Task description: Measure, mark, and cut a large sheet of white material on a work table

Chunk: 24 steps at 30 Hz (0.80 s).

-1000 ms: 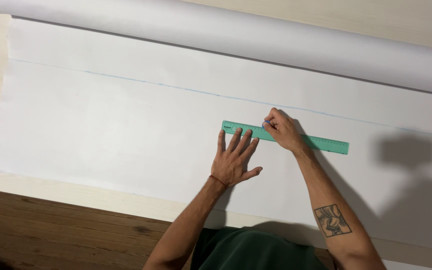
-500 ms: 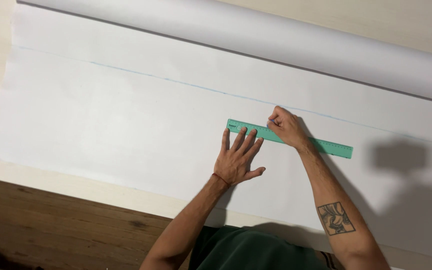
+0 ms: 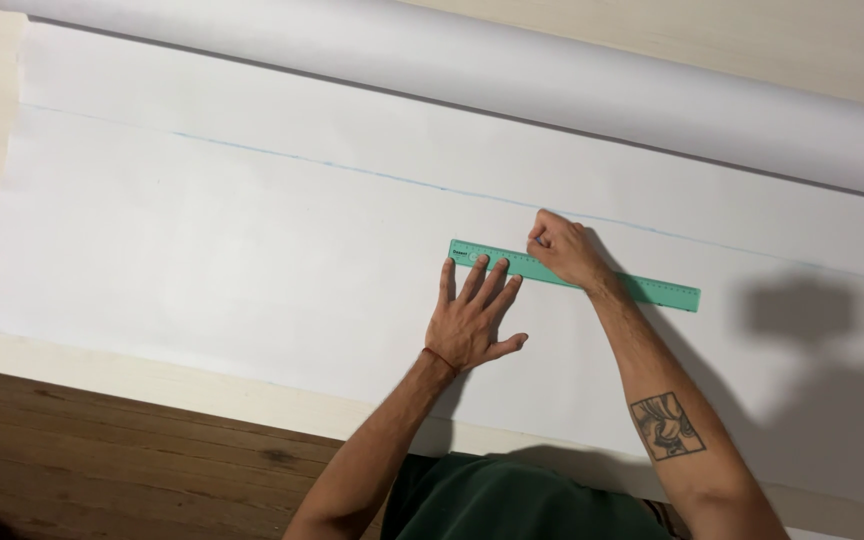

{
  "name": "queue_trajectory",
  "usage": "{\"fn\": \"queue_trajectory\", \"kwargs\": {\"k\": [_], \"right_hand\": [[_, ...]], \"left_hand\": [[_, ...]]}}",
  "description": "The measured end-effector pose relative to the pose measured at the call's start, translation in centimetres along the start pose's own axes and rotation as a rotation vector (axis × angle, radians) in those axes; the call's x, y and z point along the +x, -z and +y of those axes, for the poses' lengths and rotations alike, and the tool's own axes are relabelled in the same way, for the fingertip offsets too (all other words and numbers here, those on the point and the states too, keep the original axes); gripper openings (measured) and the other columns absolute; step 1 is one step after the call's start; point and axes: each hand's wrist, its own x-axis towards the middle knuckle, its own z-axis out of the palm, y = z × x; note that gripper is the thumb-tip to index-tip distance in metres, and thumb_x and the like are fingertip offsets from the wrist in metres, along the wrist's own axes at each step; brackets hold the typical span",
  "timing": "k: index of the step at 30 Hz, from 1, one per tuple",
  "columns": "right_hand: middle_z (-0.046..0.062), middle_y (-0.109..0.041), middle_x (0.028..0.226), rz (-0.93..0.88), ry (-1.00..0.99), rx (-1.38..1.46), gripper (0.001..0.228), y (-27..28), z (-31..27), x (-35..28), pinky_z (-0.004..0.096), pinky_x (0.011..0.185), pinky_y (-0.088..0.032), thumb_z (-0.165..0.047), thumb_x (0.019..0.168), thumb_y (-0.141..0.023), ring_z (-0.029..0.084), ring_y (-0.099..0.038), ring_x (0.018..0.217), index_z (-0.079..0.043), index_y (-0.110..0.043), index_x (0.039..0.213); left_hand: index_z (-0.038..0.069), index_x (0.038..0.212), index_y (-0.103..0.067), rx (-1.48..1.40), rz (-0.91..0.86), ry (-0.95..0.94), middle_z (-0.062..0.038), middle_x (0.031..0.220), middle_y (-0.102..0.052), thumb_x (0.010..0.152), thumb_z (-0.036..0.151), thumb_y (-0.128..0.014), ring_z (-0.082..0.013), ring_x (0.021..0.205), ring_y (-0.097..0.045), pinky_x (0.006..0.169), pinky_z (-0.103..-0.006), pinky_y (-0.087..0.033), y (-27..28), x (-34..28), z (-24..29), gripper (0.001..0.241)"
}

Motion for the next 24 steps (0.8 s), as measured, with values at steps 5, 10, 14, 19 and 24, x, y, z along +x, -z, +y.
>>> {"fn": "queue_trajectory", "kwargs": {"k": [5,10,14,19,24], "right_hand": [[-0.001,-0.078,0.074,-0.013,0.004,0.07,0.024,1.1,-0.9,-0.5,0.047,0.071,-0.061,-0.04,0.105,-0.076,0.028,-0.079,0.074,-0.025,-0.067,0.12],[0.002,-0.059,0.071,0.079,-0.043,0.816,0.016,3.0,-1.6,-3.6,0.021,0.035,-0.039,-0.013,0.118,-0.06,0.011,-0.049,0.047,-0.012,-0.056,0.133],[0.007,-0.064,0.087,0.208,-0.048,0.955,0.021,4.9,1.2,-6.4,0.02,0.032,-0.042,-0.015,0.123,-0.059,0.01,-0.054,0.059,-0.008,-0.062,0.143],[0.012,-0.071,0.104,0.314,-0.159,1.1,0.015,5.6,5.3,-9.3,0.023,0.037,-0.049,-0.028,0.128,-0.061,0.016,-0.067,0.079,-0.014,-0.067,0.13],[0.017,-0.083,0.123,0.354,-0.109,1.186,0.012,5.3,6.2,-11.2,0.034,0.063,-0.073,-0.01,0.117,-0.075,0.027,-0.086,0.108,-0.006,-0.073,0.128]], "left_hand": [[0.03,0.173,-0.057,-0.009,0.02,-0.014,-0.008,0.182,-0.053,0.104,0.09,-0.04,-0.036,0.172,-0.044,0.141,-0.0815,-0.014,0.2,0.2,0.0,0.093],[0.029,0.174,-0.057,-0.005,0.032,-0.022,-0.008,0.182,-0.053,0.103,0.089,-0.043,-0.0363,0.173,-0.044,0.141,-0.0809,-0.015,0.2,0.1,-0.1,0.094],[0.029,0.174,-0.057,0.006,0.005,-0.018,-0.008,0.183,-0.052,0.103,0.09,-0.042,-0.0362,0.173,-0.043,0.141,-0.0804,-0.013,0.4,-0.2,0.0,0.094],[0.03,0.174,-0.057,0.006,-0.028,-0.021,-0.007,0.182,-0.052,0.102,0.092,-0.041,-0.0359,0.173,-0.043,0.141,-0.0802,-0.013,0.7,0.0,0.0,0.096],[0.031,0.175,-0.057,0.024,-0.053,-0.017,-0.008,0.183,-0.052,0.103,0.094,-0.039,-0.0366,0.173,-0.042,0.141,-0.0805,-0.01,0.5,0.1,-0.2,0.097]]}}
